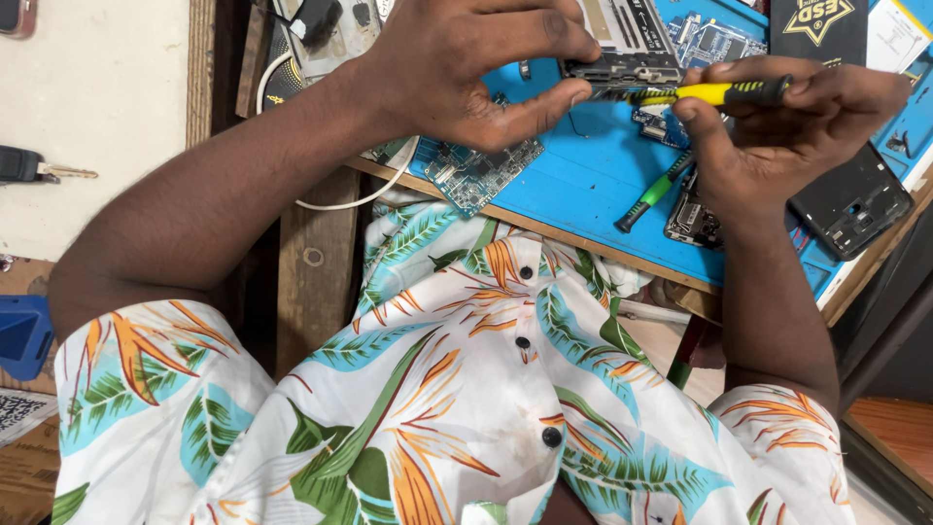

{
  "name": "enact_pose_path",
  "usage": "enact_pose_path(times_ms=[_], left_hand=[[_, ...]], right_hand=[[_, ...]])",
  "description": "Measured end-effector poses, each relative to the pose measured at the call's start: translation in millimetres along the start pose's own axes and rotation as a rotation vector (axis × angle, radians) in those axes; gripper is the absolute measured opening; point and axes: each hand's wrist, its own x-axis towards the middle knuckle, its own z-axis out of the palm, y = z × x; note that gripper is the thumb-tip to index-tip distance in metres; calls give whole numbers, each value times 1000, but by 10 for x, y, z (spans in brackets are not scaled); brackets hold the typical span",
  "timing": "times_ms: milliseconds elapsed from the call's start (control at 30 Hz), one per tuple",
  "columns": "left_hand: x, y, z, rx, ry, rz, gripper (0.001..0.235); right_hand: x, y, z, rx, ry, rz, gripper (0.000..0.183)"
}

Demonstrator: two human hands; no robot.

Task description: The person uses a yellow-handled screwdriver to remove screws from a disassembled mobile phone chassis on a blue workbench. They repeatedly loosen and remove screws from various points on the phone frame while handling the chassis with their left hand.

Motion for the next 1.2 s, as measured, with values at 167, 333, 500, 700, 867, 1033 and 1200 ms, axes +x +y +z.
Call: enact_pose_path(times_ms=[167,333,500,700,867,1033,1200], left_hand=[[-7,-12,-24,-23,-2,12,15],[-8,-25,-2,-42,-8,-4,17],[-14,-8,-18,-68,-15,-7,16],[21,-1,0,-95,-105,-6,19],[0,75,140,-110,-222,-42,21],[-3,100,251,-31,-304,6,17],[25,60,100,-79,-242,-18,18]], right_hand=[[-40,12,82,62,-15,79,66],[-4,49,27,-6,0,42,62],[27,143,-104,-88,74,-82,59],[-42,152,-340,-120,72,4,57],[-129,191,-357,-58,138,58,73],[-94,294,-356,-5,43,72,74],[-373,420,-375,106,71,134,61]])
